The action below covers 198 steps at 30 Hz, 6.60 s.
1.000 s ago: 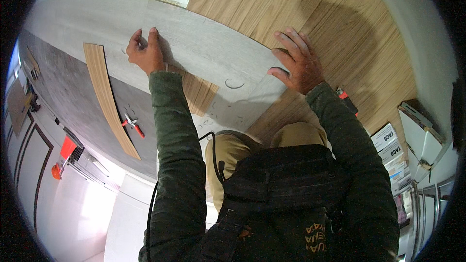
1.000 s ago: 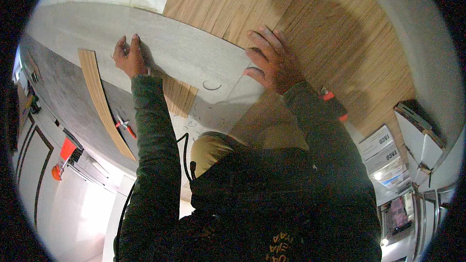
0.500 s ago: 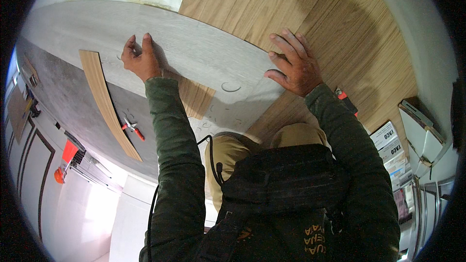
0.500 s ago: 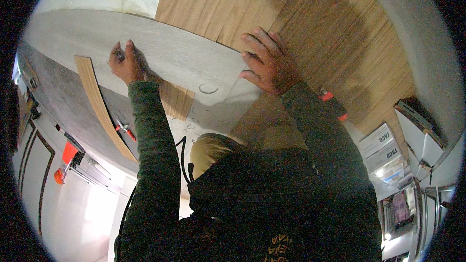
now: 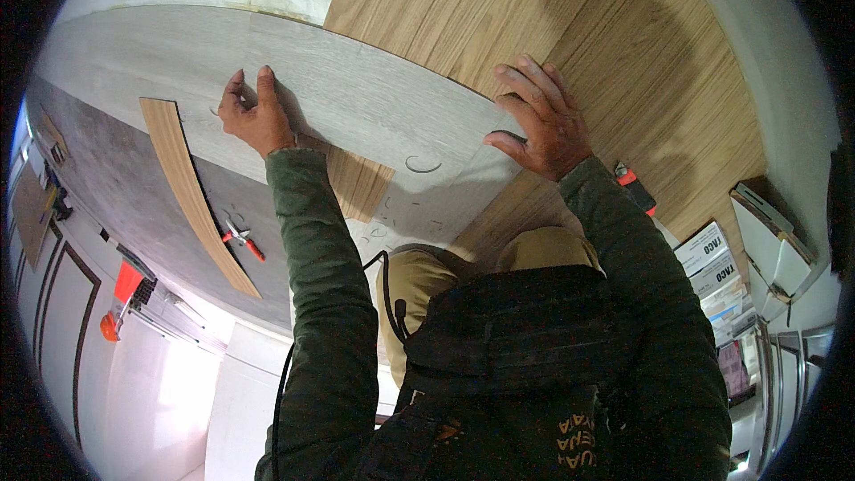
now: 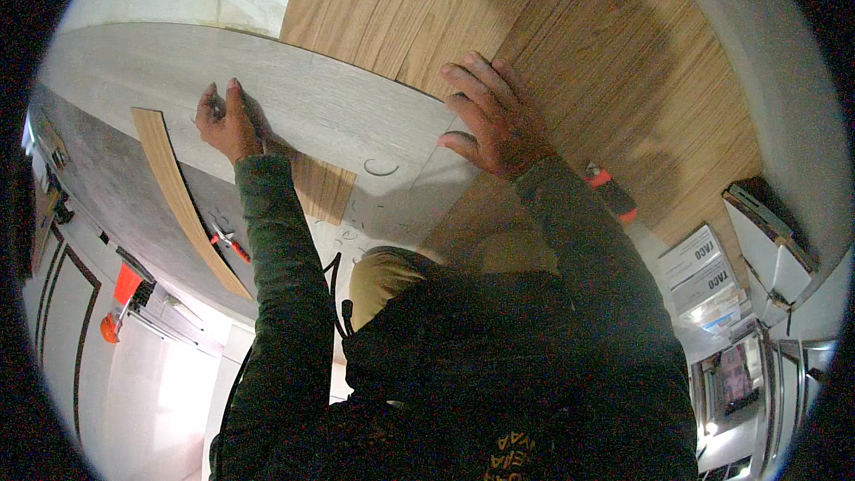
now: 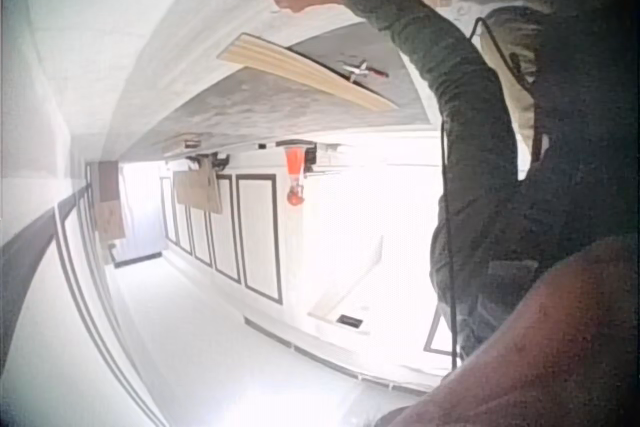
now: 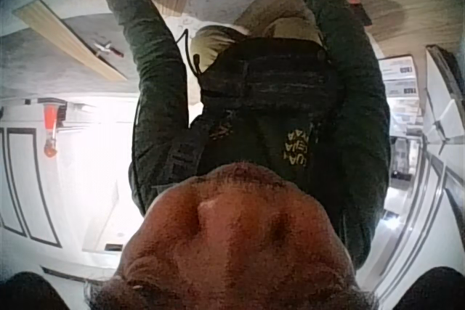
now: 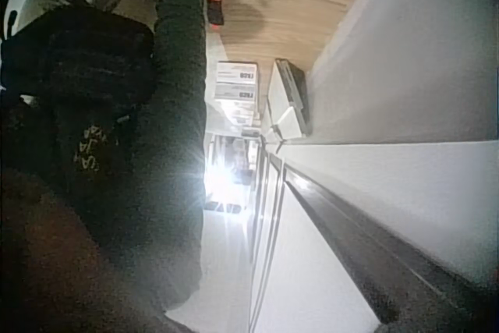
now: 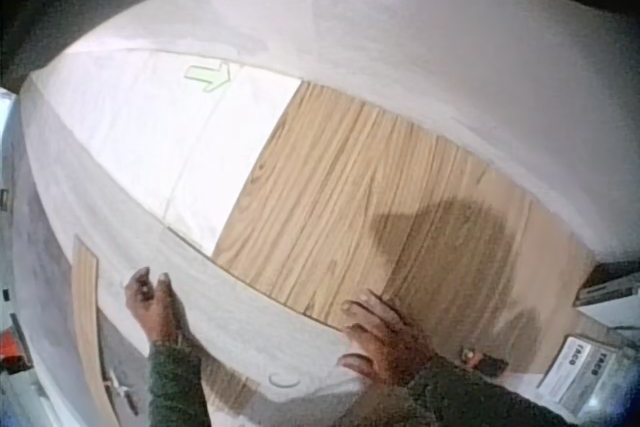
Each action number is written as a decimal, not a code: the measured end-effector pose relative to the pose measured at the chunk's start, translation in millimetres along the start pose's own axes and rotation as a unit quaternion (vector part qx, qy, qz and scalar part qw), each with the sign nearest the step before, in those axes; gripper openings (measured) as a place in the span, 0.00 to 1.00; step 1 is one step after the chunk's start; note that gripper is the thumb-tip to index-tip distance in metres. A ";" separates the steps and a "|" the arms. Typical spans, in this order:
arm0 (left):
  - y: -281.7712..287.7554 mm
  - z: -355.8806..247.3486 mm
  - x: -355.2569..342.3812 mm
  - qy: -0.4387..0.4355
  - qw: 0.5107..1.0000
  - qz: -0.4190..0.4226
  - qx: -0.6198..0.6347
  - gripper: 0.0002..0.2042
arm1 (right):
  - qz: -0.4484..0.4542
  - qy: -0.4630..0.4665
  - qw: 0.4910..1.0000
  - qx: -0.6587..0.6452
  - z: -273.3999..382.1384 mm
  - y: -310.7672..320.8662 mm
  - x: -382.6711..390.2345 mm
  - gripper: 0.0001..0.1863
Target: The person cuts a vinyl flooring plank using a utility knife and fits it into place on the floor, pressing it down by hand.
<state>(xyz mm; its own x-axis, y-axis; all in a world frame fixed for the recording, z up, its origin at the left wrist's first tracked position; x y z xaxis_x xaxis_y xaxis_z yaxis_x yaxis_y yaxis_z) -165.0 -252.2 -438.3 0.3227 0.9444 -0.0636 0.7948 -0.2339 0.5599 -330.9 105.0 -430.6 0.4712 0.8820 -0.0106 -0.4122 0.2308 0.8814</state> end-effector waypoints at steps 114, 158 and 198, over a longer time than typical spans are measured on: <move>-56.7 -39.0 1.4 0.159 0.958 -0.096 -0.219 0.35 | -0.002 0.036 0.998 0.055 5.2 -13.7 6.7 0.25; -59.8 -52.5 6.9 0.181 0.943 -0.099 -0.260 0.35 | -0.030 -0.023 0.998 -0.050 -6.3 -1.7 0.3 0.21; -63.2 -55.6 9.5 0.167 0.947 -0.101 -0.256 0.33 | -0.043 -0.180 0.981 -0.051 -12.6 7.1 2.6 0.29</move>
<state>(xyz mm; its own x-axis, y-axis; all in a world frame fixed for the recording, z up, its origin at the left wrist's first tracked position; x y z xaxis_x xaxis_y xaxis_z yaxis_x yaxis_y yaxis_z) -240.7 -215.7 -428.4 -0.0583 0.9983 0.0044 0.4413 0.0218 0.8971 -342.4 114.1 -430.3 0.7455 0.6588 0.1009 -0.4263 0.3549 0.8321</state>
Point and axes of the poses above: each hand's wrist, its own x-axis away from the middle knuckle, its own y-axis out of the back of the hand, z = x × y, the point moved 9 cm from there along -x, towards the middle knuckle, and after that the axes turned 14 degrees about x, right-handed, at the moved point
